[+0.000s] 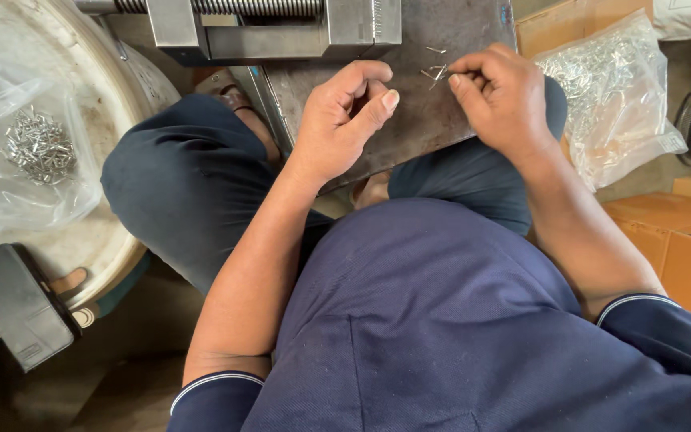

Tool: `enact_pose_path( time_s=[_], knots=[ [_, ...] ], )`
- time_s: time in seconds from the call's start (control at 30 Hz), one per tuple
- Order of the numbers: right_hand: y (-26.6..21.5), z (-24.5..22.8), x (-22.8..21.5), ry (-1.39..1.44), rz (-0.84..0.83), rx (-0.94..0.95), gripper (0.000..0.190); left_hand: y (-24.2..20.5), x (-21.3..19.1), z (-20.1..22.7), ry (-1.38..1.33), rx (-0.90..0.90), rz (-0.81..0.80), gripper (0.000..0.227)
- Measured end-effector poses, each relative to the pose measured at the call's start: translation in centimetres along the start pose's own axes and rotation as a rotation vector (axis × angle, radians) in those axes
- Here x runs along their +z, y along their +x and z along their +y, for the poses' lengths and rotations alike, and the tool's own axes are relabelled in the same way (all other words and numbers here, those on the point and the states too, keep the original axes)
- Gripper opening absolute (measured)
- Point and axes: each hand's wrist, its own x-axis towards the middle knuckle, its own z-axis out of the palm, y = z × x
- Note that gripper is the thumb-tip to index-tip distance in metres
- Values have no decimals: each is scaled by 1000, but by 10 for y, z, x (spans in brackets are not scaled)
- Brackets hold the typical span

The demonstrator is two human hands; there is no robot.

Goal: The person sits cross-legged on the floor and uses a metal press to assemble small metal components. They pick up individual pieces from a plastic bag, place them into the press, and operate the handle to secure them before moving the finished items to a cardboard box.

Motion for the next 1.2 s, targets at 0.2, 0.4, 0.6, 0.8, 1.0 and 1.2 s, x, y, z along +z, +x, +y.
enact_pose_path(
  time_s=[0.2, 0.4, 0.6, 0.8, 1.0, 1.2],
  knots=[
    [3, -15, 13, -192, 24, -76, 9, 0, 1, 2, -27, -18, 2, 20],
    [5, -13, 22, 87, -15, 150, 12, -1, 2, 1, 42, -9, 35, 22],
    [12, -15, 18, 838, -81, 507, 7, 0, 1, 8, 213, 29, 52, 25],
    [12, -4, -6, 1197, -24, 512, 9, -2, 0, 0, 133, 15, 27, 22],
    [-2, 18, 5, 481, 41, 308, 10, 0, 0, 3, 127, 35, 3, 21],
    [-6, 3, 6, -64, 9, -26, 6, -1, 0, 5, 158, 4, 12, 22]
  ],
)
